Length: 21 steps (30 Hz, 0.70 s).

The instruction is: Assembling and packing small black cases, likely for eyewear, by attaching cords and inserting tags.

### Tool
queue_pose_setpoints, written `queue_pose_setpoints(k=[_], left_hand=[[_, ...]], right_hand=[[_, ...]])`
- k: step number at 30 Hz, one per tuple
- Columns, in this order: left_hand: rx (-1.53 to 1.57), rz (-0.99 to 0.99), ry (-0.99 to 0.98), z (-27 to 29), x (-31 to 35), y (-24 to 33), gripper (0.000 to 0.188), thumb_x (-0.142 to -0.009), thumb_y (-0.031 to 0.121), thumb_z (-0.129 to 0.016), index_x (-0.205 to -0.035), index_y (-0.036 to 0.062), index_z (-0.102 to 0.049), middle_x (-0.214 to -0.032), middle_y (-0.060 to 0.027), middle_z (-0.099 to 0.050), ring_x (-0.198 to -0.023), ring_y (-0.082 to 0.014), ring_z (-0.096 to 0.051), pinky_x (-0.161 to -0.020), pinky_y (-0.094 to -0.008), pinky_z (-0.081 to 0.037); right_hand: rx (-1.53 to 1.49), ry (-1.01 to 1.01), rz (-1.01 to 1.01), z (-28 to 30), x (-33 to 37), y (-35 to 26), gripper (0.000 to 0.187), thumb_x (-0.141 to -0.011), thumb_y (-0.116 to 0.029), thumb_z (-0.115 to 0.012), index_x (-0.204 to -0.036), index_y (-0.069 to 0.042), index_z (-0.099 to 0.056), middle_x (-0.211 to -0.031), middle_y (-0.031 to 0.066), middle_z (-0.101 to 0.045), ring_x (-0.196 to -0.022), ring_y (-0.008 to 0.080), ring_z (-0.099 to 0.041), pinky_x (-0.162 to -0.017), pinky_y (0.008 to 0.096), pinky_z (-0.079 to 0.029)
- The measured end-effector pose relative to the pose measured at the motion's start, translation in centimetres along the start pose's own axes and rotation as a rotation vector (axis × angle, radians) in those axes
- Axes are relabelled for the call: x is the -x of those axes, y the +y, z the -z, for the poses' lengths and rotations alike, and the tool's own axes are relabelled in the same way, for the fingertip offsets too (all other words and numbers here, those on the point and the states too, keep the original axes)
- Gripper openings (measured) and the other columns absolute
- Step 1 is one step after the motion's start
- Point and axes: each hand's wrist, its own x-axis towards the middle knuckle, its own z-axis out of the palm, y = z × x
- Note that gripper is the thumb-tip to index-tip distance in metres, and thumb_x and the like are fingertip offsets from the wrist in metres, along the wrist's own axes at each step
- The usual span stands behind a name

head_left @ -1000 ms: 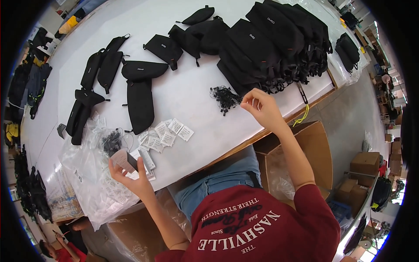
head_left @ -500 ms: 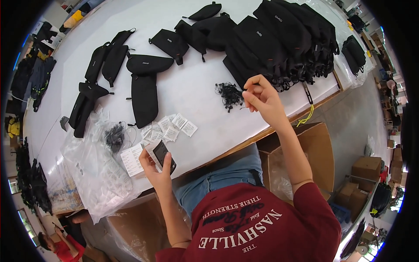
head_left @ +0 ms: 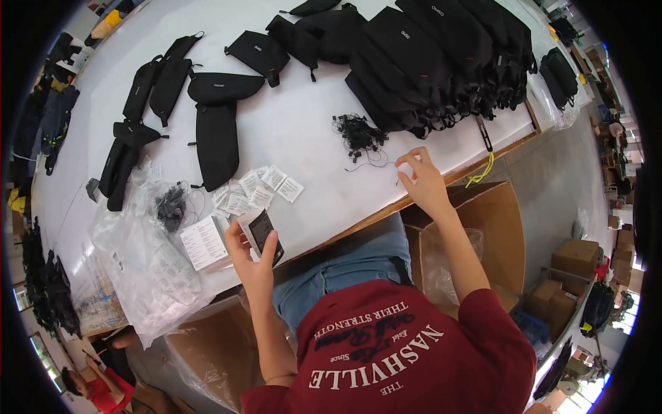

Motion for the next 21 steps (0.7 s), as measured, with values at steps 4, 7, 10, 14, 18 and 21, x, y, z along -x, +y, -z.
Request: queue_pose_setpoints(k=[4,7,10,14,18,21], left_hand=[[0.018,-0.013,-0.009,-0.5,0.0,-0.1,0.058,-0.077,0.011,-0.074,-0.126,0.0002,-0.043,-0.114,-0.0089,-0.051,-0.098,-0.0163,-0.051,-0.086,-0.0291,-0.042],[0.007,-0.007,-0.029,-0.6,0.2,0.0,0.058,-0.077,0.012,-0.074,-0.126,0.0001,-0.043,-0.113,-0.009,-0.052,-0.098,-0.0164,-0.051,-0.087,-0.0294,-0.042],[0.042,0.012,-0.034,-0.9,0.4,0.3,0.058,-0.078,0.013,-0.073,-0.126,0.0001,-0.043,-0.111,-0.009,-0.053,-0.097,-0.0163,-0.051,-0.087,-0.0297,-0.042],[0.037,0.018,-0.03,-1.3,0.5,0.4,0.057,-0.077,0.012,-0.073,-0.125,0.0,-0.044,-0.11,-0.0086,-0.053,-0.096,-0.0159,-0.052,-0.086,-0.0296,-0.042],[0.031,-0.002,-0.073,-1.9,0.6,0.8,0.055,-0.077,0.012,-0.073,-0.123,0.0001,-0.046,-0.109,-0.0073,-0.053,-0.095,-0.0155,-0.052,-0.086,-0.0297,-0.042],[0.044,0.002,-0.1,-2.0,0.5,0.9,0.057,-0.077,0.008,-0.073,-0.125,-0.0006,-0.043,-0.113,-0.0082,-0.052,-0.099,-0.016,-0.051,-0.089,-0.0296,-0.042]], right_hand=[[0.144,-0.163,0.147,0.9,-0.2,-0.1,0.02,-0.076,-0.007,-0.067,-0.092,-0.012,-0.057,-0.102,0.0085,-0.048,-0.075,0.0259,-0.058,-0.067,0.0371,-0.049],[0.231,-0.182,0.224,1.0,-0.6,0.5,0.018,-0.075,-0.008,-0.069,-0.087,-0.01,-0.056,-0.099,0.0077,-0.047,-0.084,0.0258,-0.058,-0.068,0.0373,-0.049],[0.248,-0.249,0.225,1.0,-0.8,1.2,0.017,-0.077,-0.01,-0.07,-0.085,-0.009,-0.056,-0.099,0.0059,-0.047,-0.08,0.0277,-0.057,-0.068,0.0378,-0.047],[0.158,-0.27,0.194,1.6,-0.9,0.1,0.013,-0.079,-0.013,-0.067,-0.08,-0.006,-0.057,-0.095,0.007,-0.051,-0.078,0.0244,-0.057,-0.065,0.0358,-0.047],[-0.193,-0.159,0.139,2.6,-1.4,-2.6,0.011,-0.082,-0.014,-0.068,-0.083,-0.006,-0.061,-0.091,0.004,-0.056,-0.064,0.0173,-0.051,-0.059,0.0286,-0.043],[-0.342,-0.045,0.21,2.8,-2.4,-3.7,0.01,-0.082,-0.014,-0.069,-0.085,-0.007,-0.063,-0.091,0.0012,-0.058,-0.061,0.0119,-0.047,-0.057,0.0238,-0.04]])
